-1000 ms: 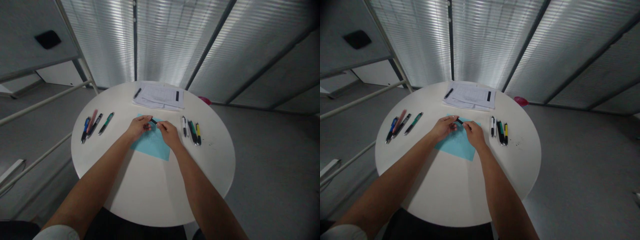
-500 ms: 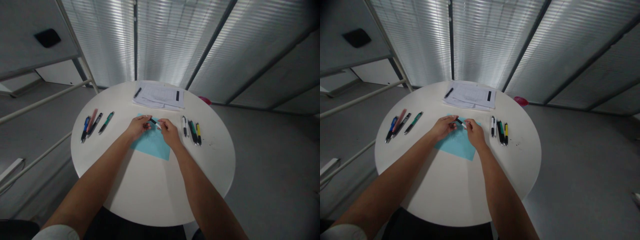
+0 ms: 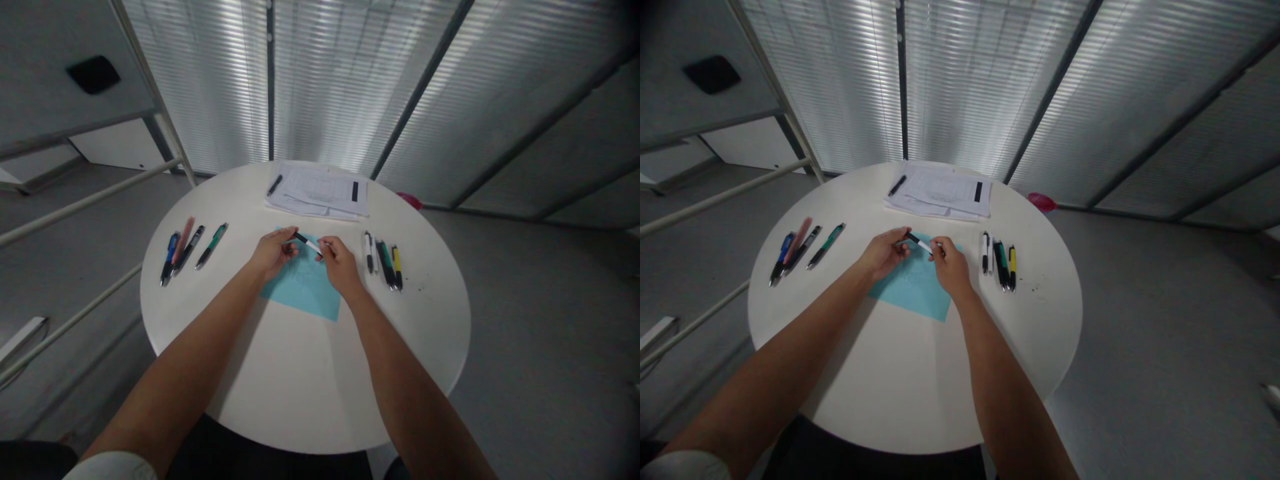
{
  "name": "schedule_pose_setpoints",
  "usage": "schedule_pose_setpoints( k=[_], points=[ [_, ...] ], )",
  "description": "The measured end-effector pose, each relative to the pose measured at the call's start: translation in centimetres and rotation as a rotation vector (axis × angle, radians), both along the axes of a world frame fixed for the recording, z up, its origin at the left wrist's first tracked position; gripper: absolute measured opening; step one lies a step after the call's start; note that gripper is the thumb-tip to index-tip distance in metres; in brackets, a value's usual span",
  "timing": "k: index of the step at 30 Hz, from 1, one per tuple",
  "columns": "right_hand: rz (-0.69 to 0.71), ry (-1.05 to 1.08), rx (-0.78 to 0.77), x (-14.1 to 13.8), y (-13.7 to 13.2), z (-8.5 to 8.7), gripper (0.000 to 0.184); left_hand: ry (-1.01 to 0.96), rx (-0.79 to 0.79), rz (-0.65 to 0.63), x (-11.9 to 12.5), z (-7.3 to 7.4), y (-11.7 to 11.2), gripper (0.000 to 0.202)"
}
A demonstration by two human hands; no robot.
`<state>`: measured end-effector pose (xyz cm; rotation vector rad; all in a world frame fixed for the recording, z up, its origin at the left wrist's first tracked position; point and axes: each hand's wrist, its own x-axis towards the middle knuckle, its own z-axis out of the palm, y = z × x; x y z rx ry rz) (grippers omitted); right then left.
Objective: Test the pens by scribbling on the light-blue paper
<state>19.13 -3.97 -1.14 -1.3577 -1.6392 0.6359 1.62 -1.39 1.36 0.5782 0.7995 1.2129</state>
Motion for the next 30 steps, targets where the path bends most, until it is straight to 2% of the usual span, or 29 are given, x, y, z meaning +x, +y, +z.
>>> schedule_pose_setpoints(
  k=[5, 9, 14, 16, 21, 23, 26, 30],
  points=[
    [-0.04, -0.076, 0.085, 0.0, -0.1, 0.2, 0.031, -0.038, -0.016, 0.019, 0.0, 0.1, 0.0, 0.007],
    [-0.051, -0.032, 0.056, -0.1, -0.1, 0.4, 0.029, -0.04, -0.008, 0.023, -0.2, 0.1, 0.1, 0.008],
    [0.029, 0.367, -0.07, -0.6, -0.3, 1.2, 0.032, -0.019, 0.006, 0.016, -0.5, 0.2, 0.1, 0.011],
    [0.017, 0.521, -0.106, -0.6, -0.2, 1.7, 0.035, 0.013, 0.022, 0.005, -0.5, 0.2, 0.0, 0.015],
    [-0.121, 0.95, -0.183, 0.5, 0.6, 2.4, 0.041, 0.236, 0.153, -0.07, 0.1, 0.0, -0.5, 0.021],
    [-0.041, 1.091, -0.281, 1.1, 0.8, 2.5, 0.043, 0.366, 0.214, -0.117, 0.5, -0.1, -0.8, 0.02],
    [0.093, 1.187, -0.34, 1.8, 0.6, 2.7, 0.055, 0.518, 0.302, -0.152, 0.8, -0.2, -1.0, 0.022],
    [0.148, 1.108, -0.324, 1.8, 0.2, 2.9, 0.061, 0.581, 0.351, -0.168, 0.9, -0.5, -0.9, 0.023]
  ],
)
